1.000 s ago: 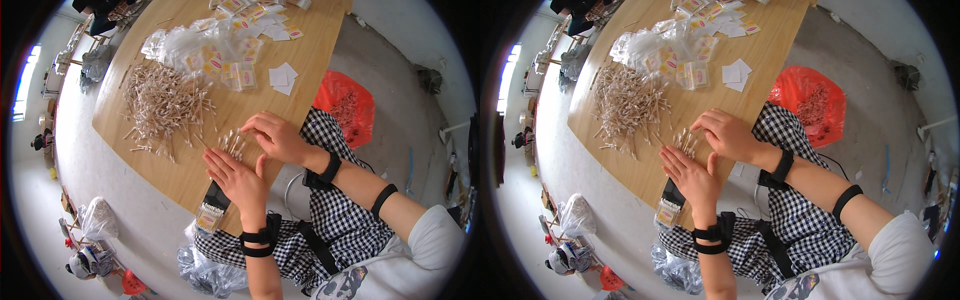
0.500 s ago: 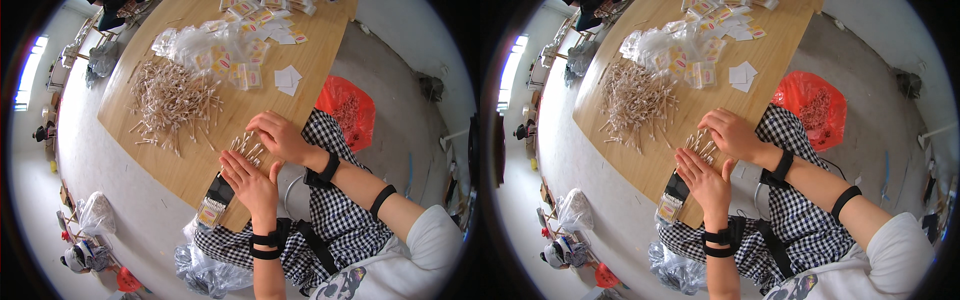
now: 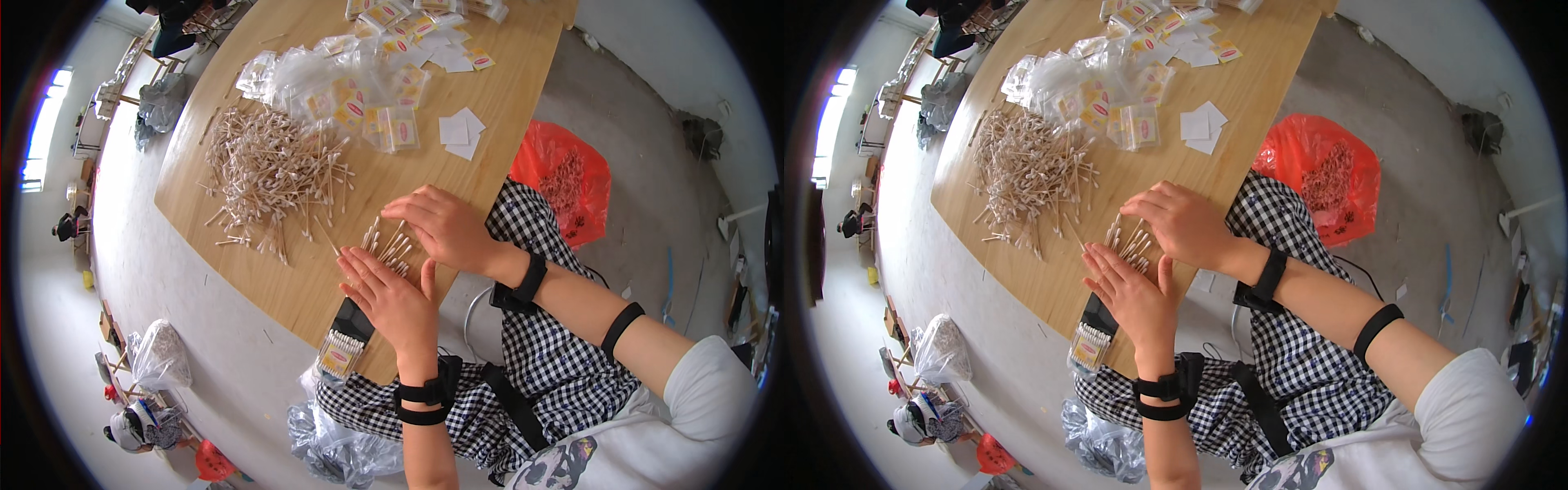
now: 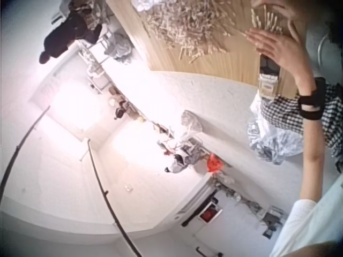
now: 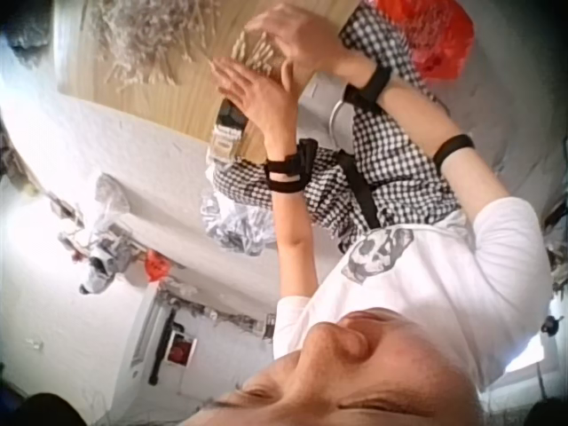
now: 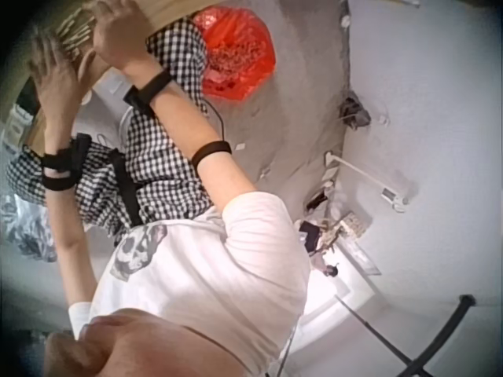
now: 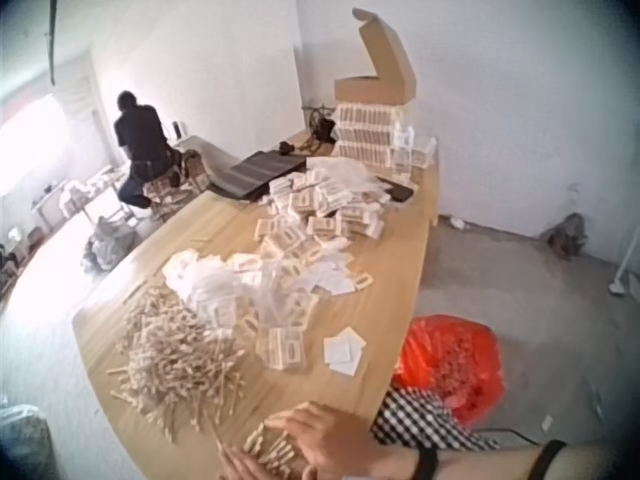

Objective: Packing cotton swabs into small plastic bags and sealing them.

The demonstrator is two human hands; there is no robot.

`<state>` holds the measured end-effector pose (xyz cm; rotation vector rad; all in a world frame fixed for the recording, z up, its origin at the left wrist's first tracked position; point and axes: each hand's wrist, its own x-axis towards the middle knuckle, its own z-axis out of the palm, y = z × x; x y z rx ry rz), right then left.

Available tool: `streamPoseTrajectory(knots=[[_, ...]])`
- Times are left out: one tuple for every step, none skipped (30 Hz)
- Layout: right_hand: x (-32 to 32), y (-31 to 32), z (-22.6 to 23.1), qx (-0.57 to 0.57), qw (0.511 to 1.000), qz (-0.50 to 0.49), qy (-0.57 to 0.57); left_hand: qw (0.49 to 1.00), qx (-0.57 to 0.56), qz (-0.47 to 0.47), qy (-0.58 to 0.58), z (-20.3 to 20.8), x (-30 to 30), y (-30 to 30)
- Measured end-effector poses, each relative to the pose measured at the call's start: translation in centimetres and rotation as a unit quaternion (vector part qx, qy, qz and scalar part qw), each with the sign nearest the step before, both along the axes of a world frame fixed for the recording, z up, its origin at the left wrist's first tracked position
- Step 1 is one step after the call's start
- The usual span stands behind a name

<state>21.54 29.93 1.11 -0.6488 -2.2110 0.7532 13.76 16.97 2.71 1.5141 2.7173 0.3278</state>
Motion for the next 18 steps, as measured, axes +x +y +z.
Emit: streamPoseTrajectory(knots=[[0.0,0.0,0.0,0.008,1.000,-0.002,0.002,1.000,-0.001,-0.001,-0.001,-0.1,0.1,0.0],[0.0,0.0,0.0,0.007,1.000,-0.003,0.001,1.000,-0.017,-0.002,0.002,-0.1,0.1,0.1],[0.1,-0.1,0.0,0.001,1.000,-0.002,-0.005,0.999,-0.032,-0.002,0.006,-0.2,0.1,0.2],[0.2,-0.1,0.0,-0.005,1.000,-0.002,-0.011,0.999,-0.033,-0.003,0.004,-0.2,-0.2,0.4],[0.4,-0.1,0.0,-0.005,1.000,-0.004,-0.014,0.999,-0.039,-0.004,-0.002,-0.1,-0.7,0.8],[0.4,-0.1,0.1,-0.002,1.000,-0.005,-0.013,0.999,-0.047,-0.002,-0.006,0.1,-1.4,0.9],[0.3,-0.1,0.1,0.000,1.000,-0.006,-0.012,0.999,-0.049,-0.001,-0.005,0.2,-2.0,1.2],[0.3,-0.1,0.2,-0.001,1.000,-0.006,-0.011,0.998,-0.057,0.002,-0.014,0.3,-2.6,1.5],[0.3,0.0,0.2,0.002,1.000,-0.002,-0.012,0.998,-0.065,0.004,-0.024,0.4,-3.0,1.7],[0.2,0.0,0.3,0.005,1.000,0.001,-0.012,0.998,-0.060,0.001,-0.017,-0.1,-3.2,1.7],[0.2,-0.1,0.3,0.003,1.000,0.002,-0.011,0.998,-0.061,0.002,-0.016,-0.1,-3.1,1.5],[0.3,0.0,0.2,-0.003,1.000,0.000,-0.013,0.998,-0.056,-0.001,-0.011,-0.2,-2.9,1.5],[0.4,0.0,0.1,-0.010,1.000,-0.002,-0.014,0.999,-0.051,-0.003,-0.006,-0.3,-2.6,1.4],[0.5,0.0,0.0,-0.010,1.000,-0.003,-0.015,0.999,-0.051,-0.004,-0.007,-0.5,-2.0,1.2],[0.5,0.0,0.0,-0.015,1.000,-0.001,-0.014,0.999,-0.048,-0.011,-0.008,-0.6,-1.3,0.7],[0.5,-0.1,0.1,-0.020,1.000,0.002,-0.013,0.999,-0.045,-0.017,-0.009,-0.6,-0.6,0.3],[0.4,0.0,0.1,-0.020,1.000,0.002,-0.013,0.999,-0.045,-0.017,-0.008,-0.5,0.0,-0.1],[0.4,0.0,0.1,-0.031,1.000,0.001,-0.002,0.998,-0.053,-0.021,-0.016,-0.2,0.5,-0.4]])
